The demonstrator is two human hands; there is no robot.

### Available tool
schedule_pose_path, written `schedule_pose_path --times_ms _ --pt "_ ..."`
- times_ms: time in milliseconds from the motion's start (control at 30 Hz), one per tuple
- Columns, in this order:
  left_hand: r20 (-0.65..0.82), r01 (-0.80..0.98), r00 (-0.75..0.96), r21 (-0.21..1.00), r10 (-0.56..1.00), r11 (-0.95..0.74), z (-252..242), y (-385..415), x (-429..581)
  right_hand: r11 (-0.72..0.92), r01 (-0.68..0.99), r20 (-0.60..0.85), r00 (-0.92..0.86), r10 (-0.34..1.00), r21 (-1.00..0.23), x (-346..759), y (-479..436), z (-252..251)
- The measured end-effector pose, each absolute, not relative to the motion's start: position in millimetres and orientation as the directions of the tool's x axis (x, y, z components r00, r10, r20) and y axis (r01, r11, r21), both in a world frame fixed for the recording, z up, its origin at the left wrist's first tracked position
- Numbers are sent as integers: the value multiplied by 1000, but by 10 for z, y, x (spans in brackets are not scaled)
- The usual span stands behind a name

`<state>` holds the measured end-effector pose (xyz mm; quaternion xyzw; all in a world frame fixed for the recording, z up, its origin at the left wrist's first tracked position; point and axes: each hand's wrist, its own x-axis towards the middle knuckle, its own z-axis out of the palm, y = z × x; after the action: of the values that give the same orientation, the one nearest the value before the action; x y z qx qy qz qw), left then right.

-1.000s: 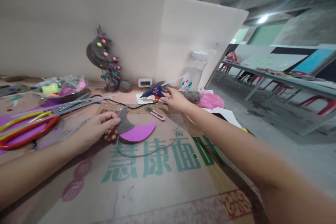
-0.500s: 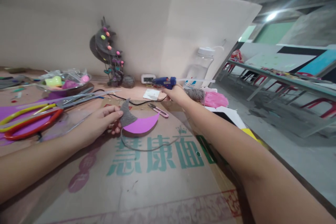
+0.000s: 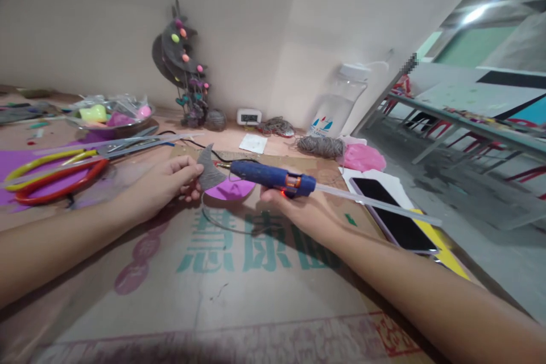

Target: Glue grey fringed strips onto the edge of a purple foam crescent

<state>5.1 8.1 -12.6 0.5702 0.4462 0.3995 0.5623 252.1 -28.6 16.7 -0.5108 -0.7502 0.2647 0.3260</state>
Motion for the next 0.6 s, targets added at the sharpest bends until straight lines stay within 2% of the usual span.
schedule_pose_path --times_ms 167,367,600 --pt "-43 78 264 997 963 23 -130 95 59 321 491 162 -338 927 -810 2415 -360 65" --pt "-39 50 265 998 963 27 -137 86 52 342 528 207 -298 932 -778 2439 -326 -31" --pt "-45 50 264 998 963 33 -150 90 57 327 582 163 -317 934 -744 2399 -304 -3"
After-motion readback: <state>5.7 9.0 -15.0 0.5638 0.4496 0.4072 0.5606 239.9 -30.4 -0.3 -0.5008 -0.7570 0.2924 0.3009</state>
